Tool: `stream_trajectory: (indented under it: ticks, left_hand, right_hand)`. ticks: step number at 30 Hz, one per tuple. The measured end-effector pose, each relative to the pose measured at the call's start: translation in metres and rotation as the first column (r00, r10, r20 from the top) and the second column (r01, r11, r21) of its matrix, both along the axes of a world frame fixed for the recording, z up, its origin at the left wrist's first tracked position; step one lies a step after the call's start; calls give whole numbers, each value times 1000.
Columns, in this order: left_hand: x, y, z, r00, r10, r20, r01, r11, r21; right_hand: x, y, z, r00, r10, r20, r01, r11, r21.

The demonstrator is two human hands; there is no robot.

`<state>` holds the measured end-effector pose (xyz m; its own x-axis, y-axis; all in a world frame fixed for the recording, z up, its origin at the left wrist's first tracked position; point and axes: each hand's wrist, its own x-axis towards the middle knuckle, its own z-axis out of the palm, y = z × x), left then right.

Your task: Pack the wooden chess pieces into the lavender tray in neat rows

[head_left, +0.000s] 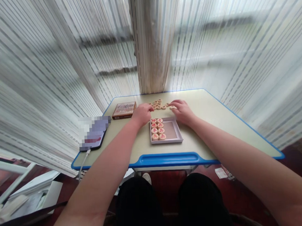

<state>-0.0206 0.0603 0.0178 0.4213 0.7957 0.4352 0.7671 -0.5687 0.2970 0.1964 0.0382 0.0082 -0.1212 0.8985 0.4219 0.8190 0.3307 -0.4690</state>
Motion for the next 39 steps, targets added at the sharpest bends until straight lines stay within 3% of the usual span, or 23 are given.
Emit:
stream_trajectory:
  ticks: [4, 8, 11, 14, 18, 22, 30, 34, 39]
  left_hand:
    - [-1, 8, -8, 993, 83, 88, -85, 996, 23]
    - [-2, 12, -14, 976, 157, 151, -151, 987, -53]
    - [-1, 12, -17, 969, 163, 184, -139, 981, -136]
    - [1, 12, -19, 960, 146, 237, -109, 981, -161]
    - [2, 17, -21, 946, 111, 304, -53, 980, -191]
    - [5, 23, -23, 954, 99, 284, -49, 983, -177]
    - [6, 27, -27, 985, -44, 167, 78, 976, -201]
    - [6, 30, -26, 992, -48, 115, 73, 972, -223]
    - [5, 27, -21, 999, -41, -9, 40, 992, -120]
  right_hand:
    - [3, 12, -9, 983, -175, 59, 180, 979, -91]
    - [-1, 22, -7, 968, -136, 210, 184, 956, -230]
    - [-5, 32, -5, 943, -127, 309, 209, 945, -250]
    - [-7, 42, -3, 942, -71, 329, 146, 967, -211]
    - [-7, 51, -4, 946, 96, 309, -38, 981, -191]
    - [-9, 52, -6, 928, 171, 331, -144, 984, -105]
    - [-11, 51, -8, 922, 247, 297, -225, 968, -106]
    - [-11, 55, -11, 911, 292, 290, -273, 956, -106]
    - [-9, 56, -12, 938, 280, 206, -270, 960, -75]
